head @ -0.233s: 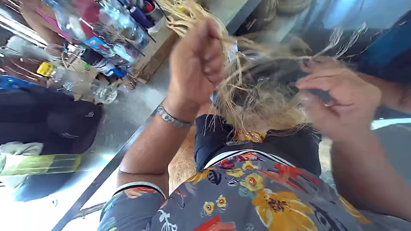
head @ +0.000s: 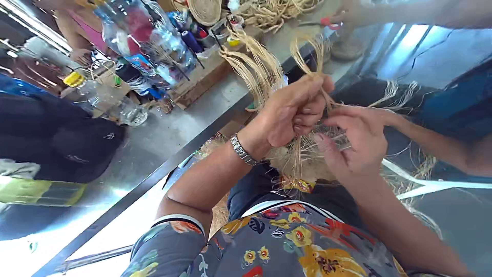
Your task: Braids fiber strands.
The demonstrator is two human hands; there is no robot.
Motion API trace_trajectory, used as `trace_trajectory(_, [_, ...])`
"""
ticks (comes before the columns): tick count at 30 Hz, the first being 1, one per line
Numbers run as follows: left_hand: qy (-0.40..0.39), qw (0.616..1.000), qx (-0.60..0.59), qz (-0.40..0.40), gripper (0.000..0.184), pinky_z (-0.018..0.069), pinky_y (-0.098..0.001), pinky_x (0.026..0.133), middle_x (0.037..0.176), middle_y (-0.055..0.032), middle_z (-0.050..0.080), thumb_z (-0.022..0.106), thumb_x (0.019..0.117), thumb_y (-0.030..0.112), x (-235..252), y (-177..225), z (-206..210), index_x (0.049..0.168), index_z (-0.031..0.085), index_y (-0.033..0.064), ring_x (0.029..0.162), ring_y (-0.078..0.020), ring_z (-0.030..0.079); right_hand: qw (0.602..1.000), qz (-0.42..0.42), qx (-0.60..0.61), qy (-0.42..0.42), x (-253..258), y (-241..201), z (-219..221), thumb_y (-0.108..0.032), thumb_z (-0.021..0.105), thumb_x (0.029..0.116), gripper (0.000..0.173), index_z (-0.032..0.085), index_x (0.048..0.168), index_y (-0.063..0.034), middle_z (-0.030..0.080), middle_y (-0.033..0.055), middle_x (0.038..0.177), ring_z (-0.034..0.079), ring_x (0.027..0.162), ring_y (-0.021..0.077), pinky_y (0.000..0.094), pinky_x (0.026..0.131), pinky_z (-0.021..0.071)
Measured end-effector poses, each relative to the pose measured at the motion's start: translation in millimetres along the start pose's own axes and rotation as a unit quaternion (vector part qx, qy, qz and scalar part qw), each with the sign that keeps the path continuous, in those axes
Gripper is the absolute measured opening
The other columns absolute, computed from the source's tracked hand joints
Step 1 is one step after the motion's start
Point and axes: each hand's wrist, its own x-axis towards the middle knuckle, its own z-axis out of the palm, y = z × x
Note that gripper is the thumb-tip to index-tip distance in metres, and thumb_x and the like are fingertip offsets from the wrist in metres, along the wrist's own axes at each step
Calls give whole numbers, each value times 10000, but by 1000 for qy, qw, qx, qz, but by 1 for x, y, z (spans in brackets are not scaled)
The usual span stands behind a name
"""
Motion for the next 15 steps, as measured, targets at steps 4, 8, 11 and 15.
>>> trace_trajectory(4, [41, 999, 4, -15, 284, 309, -149, 412, 580, 75, 402, 265, 1114, 225, 12, -14, -31, 995, 512, 151, 445, -17, 360, 989, -24, -112, 92, -7, 8, -2, -314, 627, 996, 240, 703, 970, -88, 674, 122, 1110, 612, 1073, 241, 399, 941, 460])
trace_trajectory(8, [35, 999, 11, 0, 274, 339, -144, 435, 620, 75, 436, 274, 1097, 180, 10, -27, -47, 989, 524, 151, 476, -10, 397, 995, 62, -31, -77, 19, 17, 1, -291, 574, 1019, 463, 574, 1335, 48, 625, 205, 1323, 608, 1219, 267, 457, 1035, 495])
trace_trajectory(11, [69, 996, 47, 32, 204, 302, -131, 424, 630, 82, 458, 353, 1070, 99, 11, -38, -52, 1011, 542, 147, 473, 16, 369, 972, 154, 108, -139, 33, 24, 28, -175, 582, 1031, 426, 506, 1384, 50, 706, 93, 1037, 684, 863, 64, 236, 776, 588])
trace_trajectory(15, [138, 982, 109, 70, 266, 266, -129, 413, 705, 53, 471, 402, 1058, 139, 3, -57, -74, 1319, 437, 179, 469, 13, 341, 963, 192, 129, -140, 38, 39, 61, -115, 625, 1009, 222, 677, 1184, 11, 691, 35, 918, 630, 750, 0, 161, 698, 547])
